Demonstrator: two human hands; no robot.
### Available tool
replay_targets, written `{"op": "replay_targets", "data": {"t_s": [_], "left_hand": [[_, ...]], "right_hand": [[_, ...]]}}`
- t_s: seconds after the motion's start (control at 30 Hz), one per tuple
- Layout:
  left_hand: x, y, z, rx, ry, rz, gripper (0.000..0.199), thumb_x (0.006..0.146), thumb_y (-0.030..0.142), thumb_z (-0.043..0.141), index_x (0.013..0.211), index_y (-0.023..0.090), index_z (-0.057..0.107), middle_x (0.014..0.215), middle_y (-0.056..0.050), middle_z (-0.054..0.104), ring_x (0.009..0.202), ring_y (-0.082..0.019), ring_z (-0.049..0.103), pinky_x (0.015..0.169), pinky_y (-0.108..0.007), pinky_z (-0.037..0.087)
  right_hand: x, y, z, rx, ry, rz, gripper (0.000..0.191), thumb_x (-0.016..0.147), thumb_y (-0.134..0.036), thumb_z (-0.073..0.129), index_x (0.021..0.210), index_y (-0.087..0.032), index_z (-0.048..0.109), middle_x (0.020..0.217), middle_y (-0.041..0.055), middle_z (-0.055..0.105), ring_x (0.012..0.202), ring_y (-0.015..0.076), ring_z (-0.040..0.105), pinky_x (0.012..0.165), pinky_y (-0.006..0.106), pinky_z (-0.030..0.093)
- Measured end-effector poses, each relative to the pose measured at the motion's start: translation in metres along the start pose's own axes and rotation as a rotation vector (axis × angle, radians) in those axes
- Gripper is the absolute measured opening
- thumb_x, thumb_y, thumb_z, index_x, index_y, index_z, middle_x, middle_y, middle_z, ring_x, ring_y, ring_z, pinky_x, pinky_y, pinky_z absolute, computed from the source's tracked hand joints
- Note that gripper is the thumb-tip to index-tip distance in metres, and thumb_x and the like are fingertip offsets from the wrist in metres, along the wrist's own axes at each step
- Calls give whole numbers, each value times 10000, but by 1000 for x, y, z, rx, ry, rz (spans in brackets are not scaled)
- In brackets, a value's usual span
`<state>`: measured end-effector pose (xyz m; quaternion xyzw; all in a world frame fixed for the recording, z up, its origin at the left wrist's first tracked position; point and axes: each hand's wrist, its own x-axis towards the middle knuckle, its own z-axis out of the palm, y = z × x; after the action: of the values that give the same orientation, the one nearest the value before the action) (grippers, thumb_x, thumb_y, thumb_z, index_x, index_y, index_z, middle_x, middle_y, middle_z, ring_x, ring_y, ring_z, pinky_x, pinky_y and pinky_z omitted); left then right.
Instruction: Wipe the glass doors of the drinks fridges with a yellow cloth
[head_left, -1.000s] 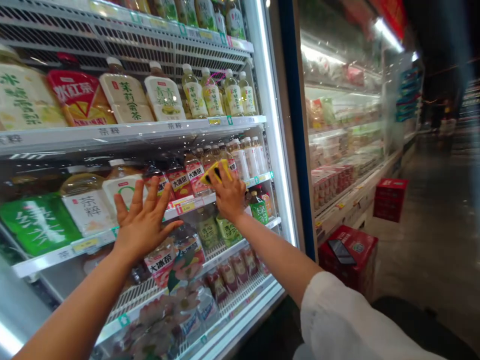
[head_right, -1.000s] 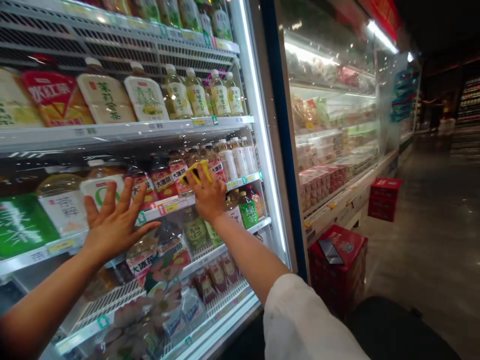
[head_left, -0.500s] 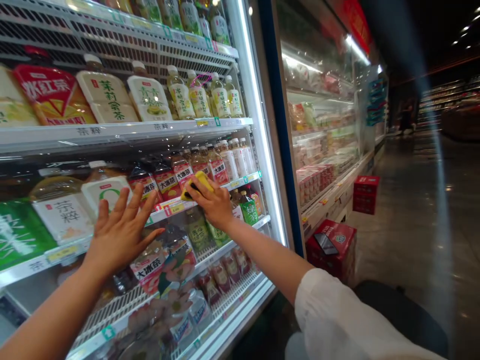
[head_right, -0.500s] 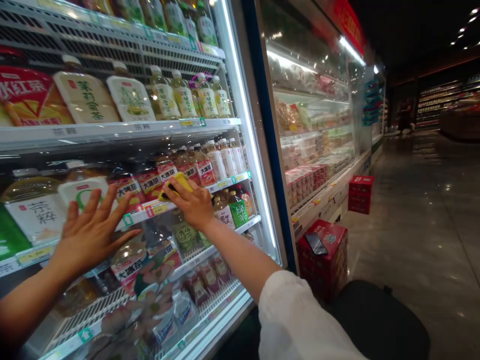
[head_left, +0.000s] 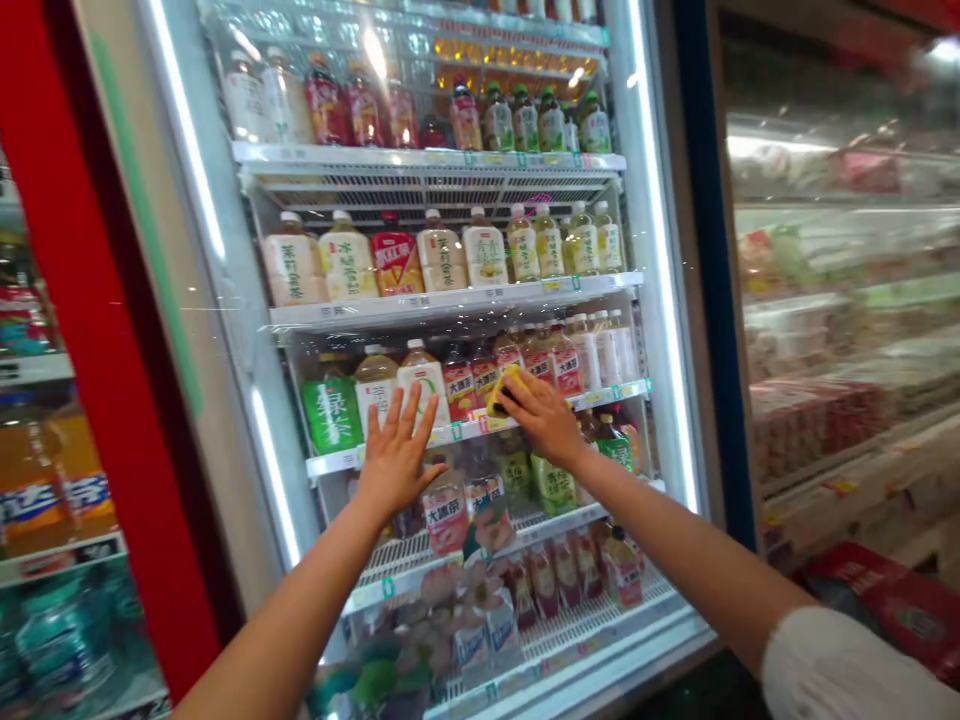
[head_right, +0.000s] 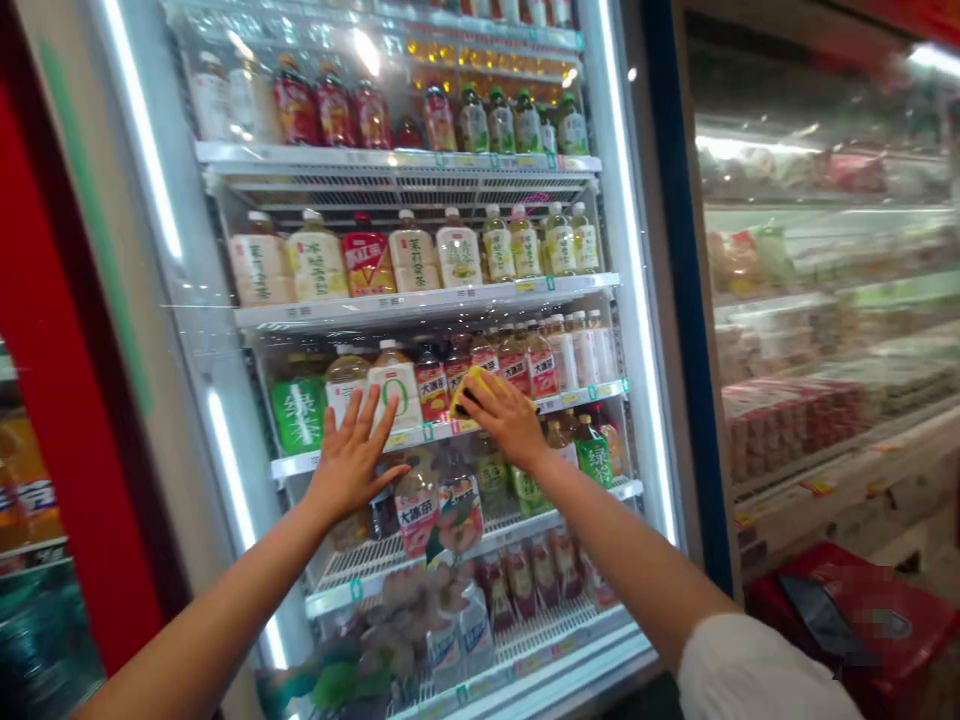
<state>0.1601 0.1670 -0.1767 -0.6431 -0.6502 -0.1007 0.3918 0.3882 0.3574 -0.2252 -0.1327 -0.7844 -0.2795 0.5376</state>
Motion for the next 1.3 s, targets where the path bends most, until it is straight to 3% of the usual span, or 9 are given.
{"op": "replay_targets", "data": {"t_s": [0.13,0.27,0.37,0.5,0.6,0.73,0.93,1.17,1.3], "left_hand": [[-12,-5,-7,54,29,-13,1150,811,543,793,1674,245,94,1749,-137,6,1613,-388,-28,1268,-672,26],[-10,-9,-8,78,-3,-29,1244,748,558,850,1674,240,82,1747,-154,2,1608,-406,-41,1258,-696,23],[-11,-12,-5,87,6,-54,1304,728,611,845,1672,227,33,1746,-163,15,1606,-409,-53,1253,-703,6],[-20,-23,0,107,69,-116,1378,719,670,820,1660,203,-72,1745,-175,25,1601,-410,-93,1241,-715,-39],[-26,-33,3,98,64,-173,1389,684,717,819,1669,217,-22,1744,-173,7,1595,-434,-100,1224,-742,-42],[-30,-39,5,76,57,-208,1329,693,760,781,1673,234,53,1744,-166,4,1593,-448,-93,1212,-767,-6],[-31,-38,7,53,80,-198,1333,677,763,790,1672,261,58,1750,-147,47,1602,-433,-61,1237,-733,4],[-31,-39,8,37,69,-203,1321,672,771,789,1670,264,87,1750,-134,52,1604,-424,-50,1237,-730,-7],[-32,-37,8,40,74,-202,1324,684,769,782,1671,265,57,1752,-123,29,1605,-406,-74,1244,-716,-25]], "right_hand": [[18,26,-1,26,106,121,631,973,-90,472,1557,-330,471,1626,38,465,1565,270,317,1223,539,375],[54,-16,17,18,154,285,713,959,-131,509,1636,-264,328,1704,90,300,1601,338,189,1186,601,392],[44,-44,18,17,74,89,594,1009,-175,497,1589,-285,423,1672,64,382,1585,299,259,1176,528,413],[25,-21,1,88,108,-198,427,1021,-137,495,1373,-319,655,1493,2,624,1448,215,486,1105,408,478],[47,-5,-1,100,240,-78,399,990,-139,539,1320,-296,698,1443,45,662,1360,264,539,1078,457,490],[78,-45,18,12,287,101,450,957,-154,572,1376,-287,671,1410,91,672,1271,314,567,1004,489,477],[51,-55,16,1,155,-338,422,1002,-150,553,1360,-345,666,1349,13,715,1273,234,568,985,395,453],[90,-65,22,21,252,-18,471,974,-147,574,1404,-322,652,1415,67,670,1241,288,586,1008,456,483],[71,-84,27,107,157,-275,422,1002,-184,578,1387,-337,662,1426,25,676,1288,249,605,1029,413,498]]}}
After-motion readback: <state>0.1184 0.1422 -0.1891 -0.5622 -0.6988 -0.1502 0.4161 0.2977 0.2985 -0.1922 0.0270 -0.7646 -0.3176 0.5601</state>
